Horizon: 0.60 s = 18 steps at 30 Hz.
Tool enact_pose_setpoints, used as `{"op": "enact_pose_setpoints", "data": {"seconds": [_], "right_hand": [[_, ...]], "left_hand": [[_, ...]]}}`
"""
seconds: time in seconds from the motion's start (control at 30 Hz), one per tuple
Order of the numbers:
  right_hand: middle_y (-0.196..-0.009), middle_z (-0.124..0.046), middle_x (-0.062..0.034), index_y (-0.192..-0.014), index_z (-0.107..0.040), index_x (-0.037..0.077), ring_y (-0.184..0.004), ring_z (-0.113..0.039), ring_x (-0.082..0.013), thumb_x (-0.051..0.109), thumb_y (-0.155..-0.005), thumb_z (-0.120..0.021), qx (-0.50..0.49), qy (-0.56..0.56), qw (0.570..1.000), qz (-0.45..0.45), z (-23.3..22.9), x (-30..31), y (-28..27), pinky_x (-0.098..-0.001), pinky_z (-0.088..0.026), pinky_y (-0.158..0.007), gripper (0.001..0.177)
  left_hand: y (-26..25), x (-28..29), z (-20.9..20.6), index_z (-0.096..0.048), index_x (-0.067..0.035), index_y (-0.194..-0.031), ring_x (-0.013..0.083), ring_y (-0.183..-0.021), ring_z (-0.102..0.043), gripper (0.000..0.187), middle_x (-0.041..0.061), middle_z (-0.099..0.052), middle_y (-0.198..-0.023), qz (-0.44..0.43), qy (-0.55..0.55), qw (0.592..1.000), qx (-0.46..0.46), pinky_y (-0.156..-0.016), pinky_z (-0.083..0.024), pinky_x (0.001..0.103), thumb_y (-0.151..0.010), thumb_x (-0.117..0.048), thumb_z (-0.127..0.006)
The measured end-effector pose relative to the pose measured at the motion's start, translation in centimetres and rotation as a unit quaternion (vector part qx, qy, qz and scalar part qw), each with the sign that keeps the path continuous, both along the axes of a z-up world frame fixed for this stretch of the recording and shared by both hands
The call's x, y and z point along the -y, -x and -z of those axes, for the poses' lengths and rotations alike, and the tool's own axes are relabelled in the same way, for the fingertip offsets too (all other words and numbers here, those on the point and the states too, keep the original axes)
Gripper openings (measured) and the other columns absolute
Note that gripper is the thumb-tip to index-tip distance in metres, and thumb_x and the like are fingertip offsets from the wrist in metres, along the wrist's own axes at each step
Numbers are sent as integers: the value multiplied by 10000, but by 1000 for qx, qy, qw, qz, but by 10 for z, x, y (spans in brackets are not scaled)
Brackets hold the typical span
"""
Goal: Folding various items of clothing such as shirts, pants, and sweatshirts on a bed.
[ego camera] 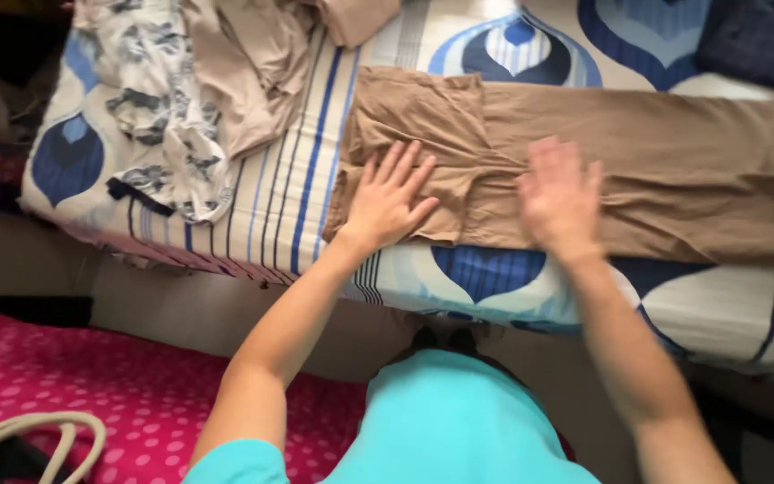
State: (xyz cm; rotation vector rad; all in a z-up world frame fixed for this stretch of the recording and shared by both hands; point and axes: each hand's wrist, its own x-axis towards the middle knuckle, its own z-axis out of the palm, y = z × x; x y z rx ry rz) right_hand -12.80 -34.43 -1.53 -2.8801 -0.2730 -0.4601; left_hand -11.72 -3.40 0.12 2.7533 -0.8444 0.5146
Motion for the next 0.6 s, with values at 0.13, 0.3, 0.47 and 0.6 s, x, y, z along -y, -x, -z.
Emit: {"op": "enact_pose_setpoints", "data": {"seconds": [0.13,0.3,0.47,0.6], "right_hand": [[-1672,-384,-156,-1612,-440,93,-1543,-321,-371,389,-1121,-411,-23,-4,996,84,2,101,-1,-656,-174,-1214,574],[-1661,-368,-182,-1613,-427,66,-1522,-310,-365,414,-1104,-401,-13,-14,988,154,6,206,2,-620,-168,-1203,617],[-1646,-406,-163,-1594,-440,61,-1511,-345,-348,394,-1124,-384,-1,18,983,183,15,246,-12,-623,-148,-1207,579],[-1601,-471,-115,-1554,-492,105,-1500,-386,-312,363,-1116,-376,-9,-13,984,177,-2,247,-8,-638,-126,-1216,521]], "left_hand": [[7,-2,-7,-473,-186,-1563,321,-1546,-281,696,119,-336,-1668,-2,-16,999,-30,-1237,-221,560,-1005,-596,-547],[3,0,-8,-475,-180,-1565,356,-1545,-269,723,132,-358,-1660,-29,-25,999,-31,-1216,-214,590,-979,-593,-571],[12,64,-37,-539,-121,-1463,415,-1503,-317,662,183,-409,-1593,-10,25,999,-46,-1194,-224,617,-878,-382,-706],[26,174,-45,-531,-49,-1443,417,-1503,-374,668,196,-440,-1569,227,140,958,-102,-1256,-315,547,-877,-293,-789]]}}
